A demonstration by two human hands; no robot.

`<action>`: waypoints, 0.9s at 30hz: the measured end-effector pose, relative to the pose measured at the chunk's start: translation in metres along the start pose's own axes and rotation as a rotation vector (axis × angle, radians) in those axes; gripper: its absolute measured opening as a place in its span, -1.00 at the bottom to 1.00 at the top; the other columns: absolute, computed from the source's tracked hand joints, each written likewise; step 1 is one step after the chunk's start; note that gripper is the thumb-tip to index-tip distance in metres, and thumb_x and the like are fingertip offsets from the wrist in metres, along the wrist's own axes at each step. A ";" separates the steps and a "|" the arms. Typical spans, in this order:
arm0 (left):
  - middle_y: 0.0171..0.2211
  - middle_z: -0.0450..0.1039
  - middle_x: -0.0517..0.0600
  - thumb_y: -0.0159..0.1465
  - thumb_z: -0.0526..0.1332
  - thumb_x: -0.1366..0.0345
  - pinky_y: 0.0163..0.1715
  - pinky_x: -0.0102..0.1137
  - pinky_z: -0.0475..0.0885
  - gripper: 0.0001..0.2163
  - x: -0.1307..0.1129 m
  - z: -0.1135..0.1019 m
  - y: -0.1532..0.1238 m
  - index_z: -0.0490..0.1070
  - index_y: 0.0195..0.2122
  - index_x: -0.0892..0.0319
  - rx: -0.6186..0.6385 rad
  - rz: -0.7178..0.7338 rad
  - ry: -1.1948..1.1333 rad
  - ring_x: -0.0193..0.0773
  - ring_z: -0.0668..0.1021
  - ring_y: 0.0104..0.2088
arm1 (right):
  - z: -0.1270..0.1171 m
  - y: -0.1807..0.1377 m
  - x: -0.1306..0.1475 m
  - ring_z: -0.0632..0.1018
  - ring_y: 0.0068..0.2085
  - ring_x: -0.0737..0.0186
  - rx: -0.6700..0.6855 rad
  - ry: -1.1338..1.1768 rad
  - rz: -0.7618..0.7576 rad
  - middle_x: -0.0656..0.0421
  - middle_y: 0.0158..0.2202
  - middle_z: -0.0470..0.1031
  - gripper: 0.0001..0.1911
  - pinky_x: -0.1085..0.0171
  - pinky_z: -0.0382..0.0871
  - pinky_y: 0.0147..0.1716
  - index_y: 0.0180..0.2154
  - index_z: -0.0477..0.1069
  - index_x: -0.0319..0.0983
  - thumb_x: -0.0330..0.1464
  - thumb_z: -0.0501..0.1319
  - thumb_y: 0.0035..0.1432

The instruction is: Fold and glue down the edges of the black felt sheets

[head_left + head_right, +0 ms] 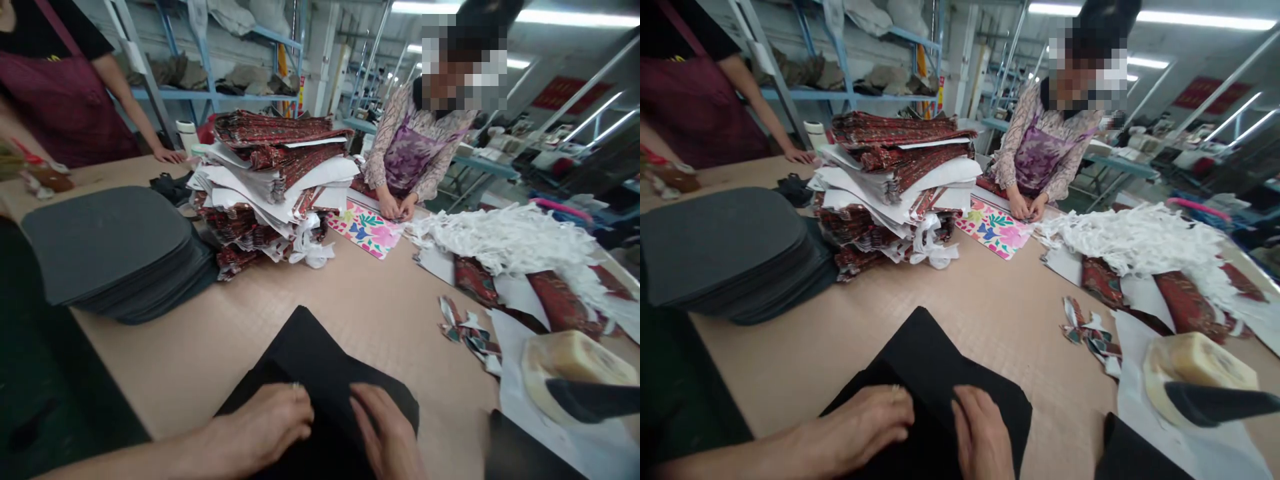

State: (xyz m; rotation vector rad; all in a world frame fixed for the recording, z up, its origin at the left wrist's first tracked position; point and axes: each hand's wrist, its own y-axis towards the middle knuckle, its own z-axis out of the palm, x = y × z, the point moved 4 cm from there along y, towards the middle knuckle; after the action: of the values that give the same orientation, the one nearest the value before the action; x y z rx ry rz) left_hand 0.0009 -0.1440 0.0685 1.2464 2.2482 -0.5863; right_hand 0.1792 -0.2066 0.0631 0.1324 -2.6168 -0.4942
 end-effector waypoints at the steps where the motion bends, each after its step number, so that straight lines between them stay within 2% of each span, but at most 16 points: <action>1: -0.23 0.38 -0.03 0.26 0.04 0.42 -0.16 -0.40 0.33 -0.84 0.014 -0.008 0.014 0.33 -0.18 0.12 -0.116 -0.061 0.000 -0.26 0.42 -0.22 | 0.016 0.015 -0.003 0.51 -0.41 0.25 -0.007 -0.033 0.004 0.13 -0.38 0.49 -0.69 0.31 0.40 -0.46 -0.23 0.44 -0.16 -0.23 -0.04 0.25; 2: -0.19 0.35 -0.01 0.26 0.03 0.46 -0.17 -0.39 0.32 -0.81 0.030 -0.014 0.029 0.31 -0.13 0.14 -0.222 -0.128 0.023 -0.25 0.41 -0.19 | 0.030 0.028 -0.005 0.50 -0.41 0.24 -0.046 -0.075 0.002 0.11 -0.38 0.49 -0.66 0.30 0.39 -0.46 -0.22 0.43 -0.19 -0.22 -0.06 0.26; 4: -0.19 0.33 0.03 0.21 0.08 0.50 -0.17 -0.34 0.32 -0.81 0.062 -0.017 0.057 0.32 -0.17 0.19 -0.309 -0.237 0.064 -0.19 0.40 -0.18 | 0.054 0.041 -0.009 0.49 -0.39 0.21 -0.100 -0.153 0.001 0.08 -0.39 0.48 -0.63 0.28 0.37 -0.46 -0.26 0.43 -0.23 -0.22 -0.09 0.26; 6: -0.25 0.34 0.03 0.17 0.13 0.51 -0.20 -0.32 0.32 -0.87 0.086 -0.012 0.075 0.34 -0.27 0.21 -0.312 -0.276 0.061 -0.17 0.40 -0.22 | 0.071 0.041 -0.013 0.47 -0.39 0.22 -0.092 -0.156 0.006 0.09 -0.43 0.46 -0.64 0.28 0.35 -0.46 -0.34 0.41 -0.22 -0.22 -0.08 0.26; 9: -0.36 0.34 -0.01 0.16 0.15 0.51 -0.26 -0.35 0.33 -0.92 0.103 -0.003 0.080 0.32 -0.42 0.22 -0.305 -0.285 0.022 -0.20 0.41 -0.30 | 0.080 0.031 -0.023 0.44 -0.41 0.24 0.015 -0.084 0.030 0.14 -0.46 0.43 -0.71 0.28 0.32 -0.45 -0.42 0.36 -0.20 -0.26 -0.02 0.25; 12: -0.41 0.34 -0.01 0.17 0.12 0.51 -0.28 -0.36 0.32 -0.89 0.102 0.000 0.074 0.31 -0.47 0.22 -0.311 -0.270 0.004 -0.23 0.40 -0.35 | 0.077 0.029 -0.029 0.44 -0.42 0.26 0.104 -0.053 -0.018 0.17 -0.46 0.43 -0.81 0.30 0.29 -0.47 -0.42 0.35 -0.20 -0.31 0.06 0.20; 15: -0.37 0.35 0.01 0.24 0.06 0.48 -0.24 -0.33 0.30 -0.86 0.094 -0.002 0.067 0.33 -0.42 0.21 -0.322 -0.192 0.010 -0.22 0.39 -0.30 | 0.068 0.043 -0.029 0.49 -0.31 0.22 0.061 -0.025 -0.034 0.14 -0.35 0.47 -0.88 0.29 0.31 -0.40 -0.28 0.38 -0.20 -0.31 0.13 0.15; 18: -0.37 0.37 0.01 0.31 -0.03 0.45 -0.26 -0.34 0.28 -0.81 0.083 -0.007 0.058 0.33 -0.37 0.21 -0.433 0.002 0.032 -0.23 0.39 -0.30 | 0.064 0.062 -0.031 0.50 -0.22 0.14 0.033 0.038 0.150 0.08 -0.25 0.49 -0.68 0.18 0.35 -0.26 -0.14 0.37 -0.22 -0.19 0.17 0.11; 20: -0.32 0.39 0.02 0.34 -0.07 0.45 -0.25 -0.34 0.29 -0.79 0.078 -0.010 0.052 0.33 -0.32 0.23 -0.526 0.124 0.010 -0.24 0.40 -0.27 | 0.069 0.071 -0.033 0.52 -0.26 0.12 0.113 0.119 0.310 0.10 -0.30 0.52 -0.64 0.16 0.38 -0.25 -0.21 0.41 -0.22 -0.10 0.19 0.05; 22: -0.23 0.40 0.04 0.35 -0.11 0.46 -0.19 -0.35 0.30 -0.77 0.076 -0.010 0.048 0.32 -0.29 0.23 -0.549 0.167 -0.085 -0.24 0.41 -0.20 | 0.076 0.074 -0.033 0.54 -0.34 0.16 0.205 0.236 0.407 0.14 -0.39 0.53 -0.68 0.22 0.43 -0.32 -0.32 0.45 -0.22 -0.10 0.21 0.02; 23: -0.19 0.39 0.05 0.35 -0.09 0.44 -0.17 -0.37 0.31 -0.79 0.077 -0.011 0.047 0.32 -0.28 0.22 -0.538 0.128 -0.173 -0.25 0.41 -0.18 | 0.077 0.073 -0.033 0.55 -0.38 0.19 0.226 0.296 0.421 0.15 -0.42 0.52 -0.71 0.26 0.45 -0.36 -0.37 0.45 -0.22 -0.13 0.22 0.03; 25: -0.17 0.37 0.04 0.32 0.01 0.33 -0.20 -0.40 0.35 -0.88 0.085 -0.011 0.046 0.29 -0.21 0.20 -0.484 -0.068 -0.437 -0.27 0.43 -0.20 | 0.075 0.072 -0.032 0.55 -0.40 0.23 0.179 0.381 0.375 0.17 -0.44 0.51 -0.80 0.33 0.46 -0.40 -0.42 0.45 -0.22 -0.21 0.22 0.05; 27: -0.22 0.38 0.02 0.28 0.08 0.17 -0.21 -0.39 0.37 -0.78 0.093 -0.008 0.046 0.27 -0.14 0.19 -0.327 -0.292 -0.729 -0.26 0.45 -0.22 | 0.068 0.069 -0.029 0.55 -0.37 0.25 0.087 0.404 0.269 0.17 -0.41 0.52 -0.91 0.37 0.46 -0.37 -0.41 0.45 -0.22 -0.32 0.24 0.04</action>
State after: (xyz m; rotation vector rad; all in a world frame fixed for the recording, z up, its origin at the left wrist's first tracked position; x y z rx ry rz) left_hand -0.0036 -0.0564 0.0123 0.4339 1.7967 -0.6178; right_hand 0.1730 -0.1153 0.0196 -0.0850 -2.2146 -0.2302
